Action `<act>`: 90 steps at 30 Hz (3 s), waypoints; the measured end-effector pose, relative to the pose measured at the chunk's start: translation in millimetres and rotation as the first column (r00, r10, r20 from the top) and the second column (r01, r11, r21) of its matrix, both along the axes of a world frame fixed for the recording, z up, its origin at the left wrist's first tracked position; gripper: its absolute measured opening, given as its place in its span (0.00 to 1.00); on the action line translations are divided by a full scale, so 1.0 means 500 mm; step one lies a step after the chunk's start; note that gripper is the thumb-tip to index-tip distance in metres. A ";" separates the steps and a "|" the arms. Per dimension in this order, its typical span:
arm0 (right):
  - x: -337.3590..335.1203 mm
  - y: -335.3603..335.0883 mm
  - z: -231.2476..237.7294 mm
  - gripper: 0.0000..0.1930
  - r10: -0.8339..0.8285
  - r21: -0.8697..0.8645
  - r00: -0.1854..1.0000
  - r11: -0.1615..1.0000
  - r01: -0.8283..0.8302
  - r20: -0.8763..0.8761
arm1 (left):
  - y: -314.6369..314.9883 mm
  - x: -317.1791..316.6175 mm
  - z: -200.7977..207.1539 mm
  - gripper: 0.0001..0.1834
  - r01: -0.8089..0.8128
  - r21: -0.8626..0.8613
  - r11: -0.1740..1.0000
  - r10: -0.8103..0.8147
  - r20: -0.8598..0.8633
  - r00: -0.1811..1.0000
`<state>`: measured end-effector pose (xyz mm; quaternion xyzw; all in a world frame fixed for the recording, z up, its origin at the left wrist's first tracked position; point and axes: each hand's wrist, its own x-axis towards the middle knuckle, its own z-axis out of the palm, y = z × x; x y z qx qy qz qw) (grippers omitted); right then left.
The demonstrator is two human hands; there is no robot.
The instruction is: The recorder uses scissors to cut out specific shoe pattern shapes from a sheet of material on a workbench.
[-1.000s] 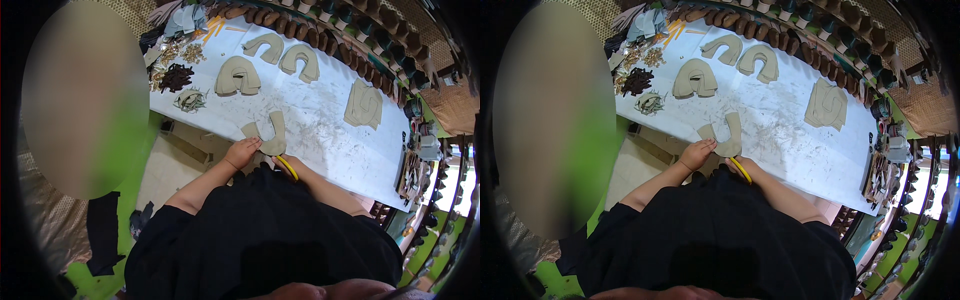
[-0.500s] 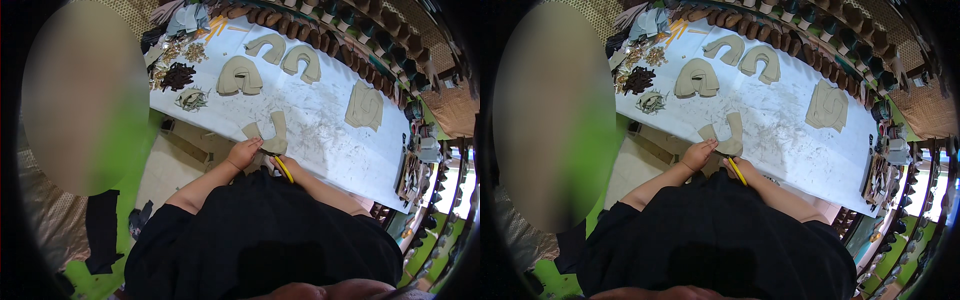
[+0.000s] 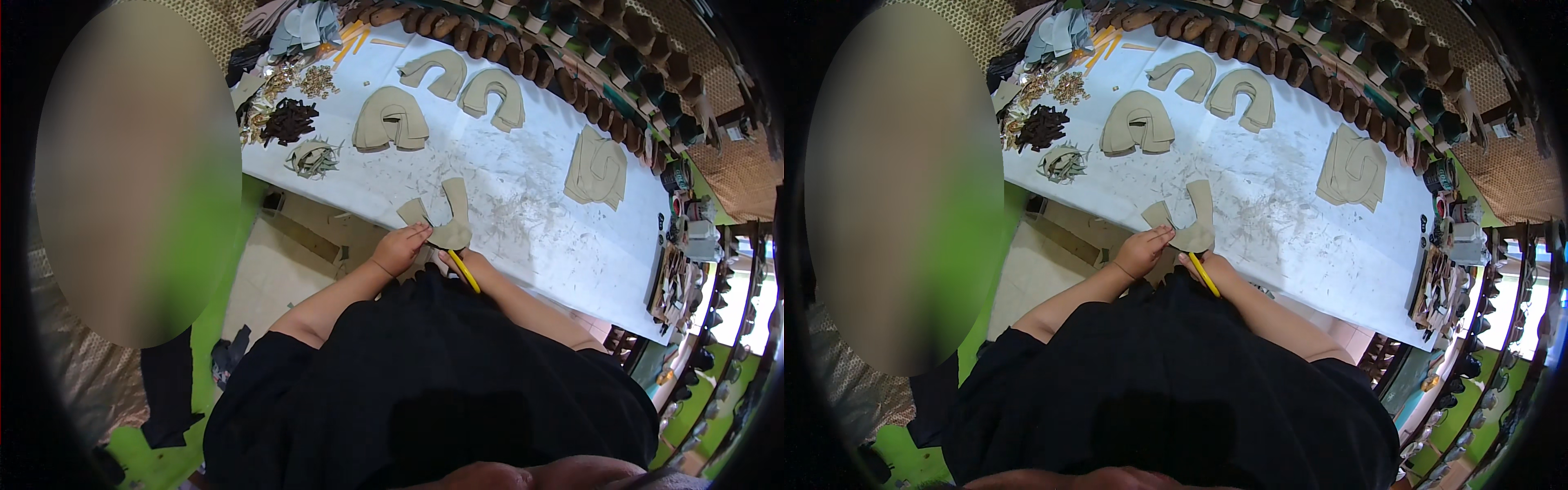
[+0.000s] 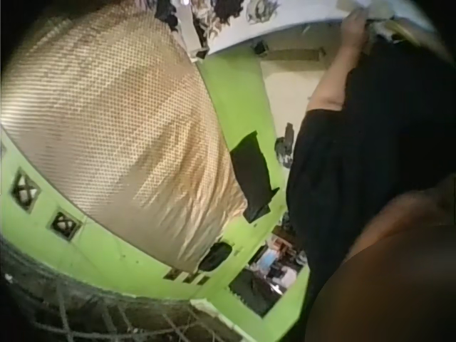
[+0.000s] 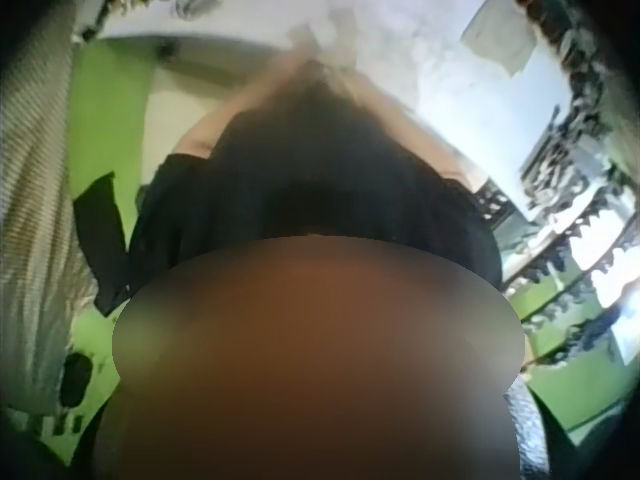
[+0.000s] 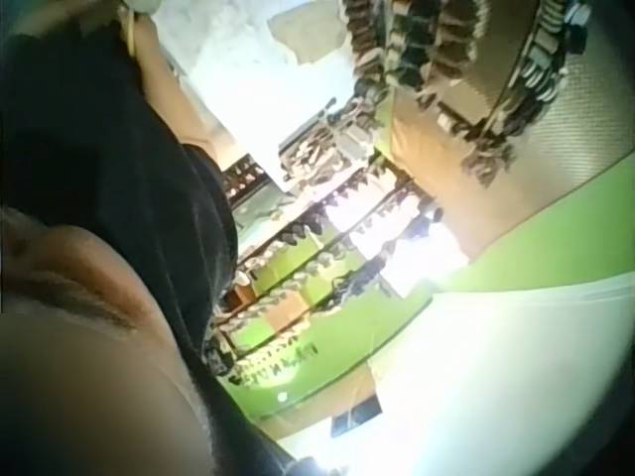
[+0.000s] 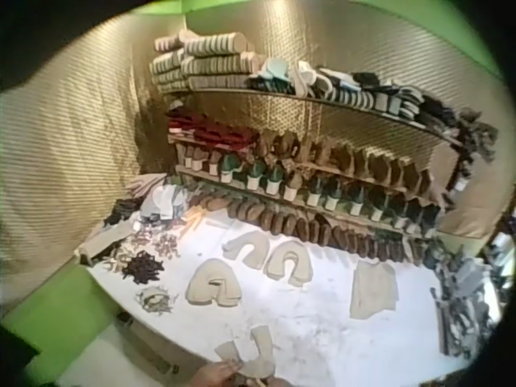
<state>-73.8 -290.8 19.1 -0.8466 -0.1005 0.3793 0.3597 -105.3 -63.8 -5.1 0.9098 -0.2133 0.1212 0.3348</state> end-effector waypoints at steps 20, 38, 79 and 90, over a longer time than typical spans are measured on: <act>0.002 0.005 0.018 0.36 0.029 -0.078 0.998 0.996 -0.034 -0.063 | 0.005 -0.015 0.022 0.21 0.031 -0.002 1.000 -0.032 -0.013 0.999; -0.010 0.009 0.009 0.34 0.055 -0.033 0.998 0.998 -0.054 0.035 | 0.002 -0.027 0.032 0.19 0.067 -0.009 0.998 -0.067 0.003 0.998; 0.017 0.005 -0.061 0.18 0.099 0.269 0.968 0.949 -0.161 0.231 | -0.001 -0.013 0.068 0.17 0.080 -0.063 0.995 -0.081 -0.013 0.997; 0.051 0.015 -0.008 0.15 0.193 0.230 0.939 0.937 -0.262 0.283 | 0.001 -0.004 0.076 0.16 0.119 -0.064 0.991 -0.118 0.010 0.993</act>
